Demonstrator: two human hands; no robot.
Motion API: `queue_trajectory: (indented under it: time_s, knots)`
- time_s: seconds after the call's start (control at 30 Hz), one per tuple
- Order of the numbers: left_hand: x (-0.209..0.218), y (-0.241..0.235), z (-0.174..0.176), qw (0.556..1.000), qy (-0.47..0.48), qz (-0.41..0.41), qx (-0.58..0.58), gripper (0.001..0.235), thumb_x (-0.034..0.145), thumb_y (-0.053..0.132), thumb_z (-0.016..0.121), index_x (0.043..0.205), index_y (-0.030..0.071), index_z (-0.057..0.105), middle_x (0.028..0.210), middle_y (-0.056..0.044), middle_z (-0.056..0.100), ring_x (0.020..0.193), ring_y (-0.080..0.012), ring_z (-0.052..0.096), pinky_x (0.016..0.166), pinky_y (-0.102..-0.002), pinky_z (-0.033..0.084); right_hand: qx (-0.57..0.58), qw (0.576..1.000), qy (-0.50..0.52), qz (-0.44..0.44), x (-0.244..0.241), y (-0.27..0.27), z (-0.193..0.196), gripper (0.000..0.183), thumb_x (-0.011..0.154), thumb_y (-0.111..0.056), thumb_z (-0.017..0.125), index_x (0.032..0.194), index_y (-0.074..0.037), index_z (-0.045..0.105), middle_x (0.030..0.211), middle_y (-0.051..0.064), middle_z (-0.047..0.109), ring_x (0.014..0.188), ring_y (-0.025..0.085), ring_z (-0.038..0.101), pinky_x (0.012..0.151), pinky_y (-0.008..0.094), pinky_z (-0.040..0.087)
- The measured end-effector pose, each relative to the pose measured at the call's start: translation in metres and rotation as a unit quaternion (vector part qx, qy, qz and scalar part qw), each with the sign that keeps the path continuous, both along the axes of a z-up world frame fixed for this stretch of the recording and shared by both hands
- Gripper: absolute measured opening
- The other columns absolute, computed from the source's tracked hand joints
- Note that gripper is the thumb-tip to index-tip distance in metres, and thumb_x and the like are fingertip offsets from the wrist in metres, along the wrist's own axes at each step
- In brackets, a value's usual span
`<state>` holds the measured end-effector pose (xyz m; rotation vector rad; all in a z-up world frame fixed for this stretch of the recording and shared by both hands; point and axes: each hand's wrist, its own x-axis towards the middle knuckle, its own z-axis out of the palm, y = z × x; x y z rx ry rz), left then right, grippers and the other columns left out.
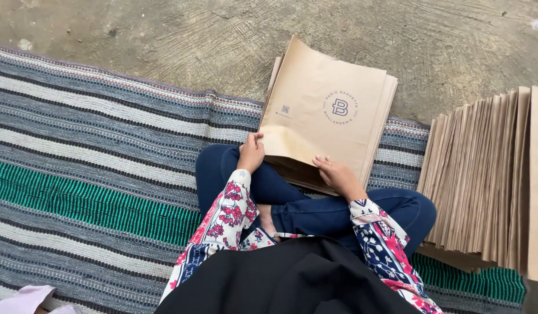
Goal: The person sits cross-legged on a rug and folds brown paper bags by hand. They repeatedly fold the bottom and sides of each bag, then stack the finished bags into a pile beside them.
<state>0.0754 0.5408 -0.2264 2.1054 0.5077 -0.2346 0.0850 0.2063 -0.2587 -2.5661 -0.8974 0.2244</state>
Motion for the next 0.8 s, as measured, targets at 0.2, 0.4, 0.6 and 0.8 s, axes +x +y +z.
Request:
queue_trajectory:
  time_s: [0.2,0.4,0.6,0.8]
  knots:
    - [-0.021,-0.027,0.042,0.982,-0.124,-0.049,0.134,0.101,0.074,0.046,0.080,0.155,0.013,0.029,0.159,-0.027,0.027,0.143,-0.0467,0.037,0.120,-0.058,0.021,-0.038,0.942,-0.332,-0.042,-0.001,0.005,0.009,0.041,0.086,-0.023,0.060,0.126,-0.031,0.066,0.106,-0.011,0.078,0.075,0.007,0.073,0.059,0.022,0.057]
    - [-0.068,-0.097,0.063,0.910,-0.387,-0.063,0.137,0.030,0.084,0.046,0.072,0.071,0.027,0.052,0.064,0.006,0.049,0.065,-0.0209,0.057,0.070,-0.036,0.044,-0.047,0.893,-0.445,-0.057,-0.011,0.020,0.051,0.048,0.086,-0.026,0.059,0.133,-0.029,0.067,0.119,-0.009,0.075,0.077,0.006,0.071,0.051,0.020,0.052]
    - [-0.052,-0.142,0.003,0.843,0.004,0.244,-0.480,0.090,0.098,0.048,0.072,0.153,-0.003,0.022,0.129,-0.029,0.052,0.118,-0.0373,0.062,0.102,-0.046,0.051,-0.059,0.902,-0.427,-0.026,-0.023,0.024,0.072,0.043,0.085,-0.025,0.062,0.128,-0.025,0.070,0.112,-0.002,0.076,0.085,0.018,0.073,0.056,0.027,0.057]
    - [-0.044,-0.135,-0.001,0.884,0.085,0.174,-0.426,0.084,0.094,0.064,0.068,0.152,0.011,0.041,0.142,-0.021,0.049,0.096,-0.0246,0.065,0.060,-0.023,0.053,-0.043,0.937,-0.343,0.042,-0.017,0.019,0.050,0.036,0.083,-0.019,0.064,0.118,-0.020,0.072,0.102,0.001,0.078,0.076,0.022,0.073,0.053,0.031,0.057]
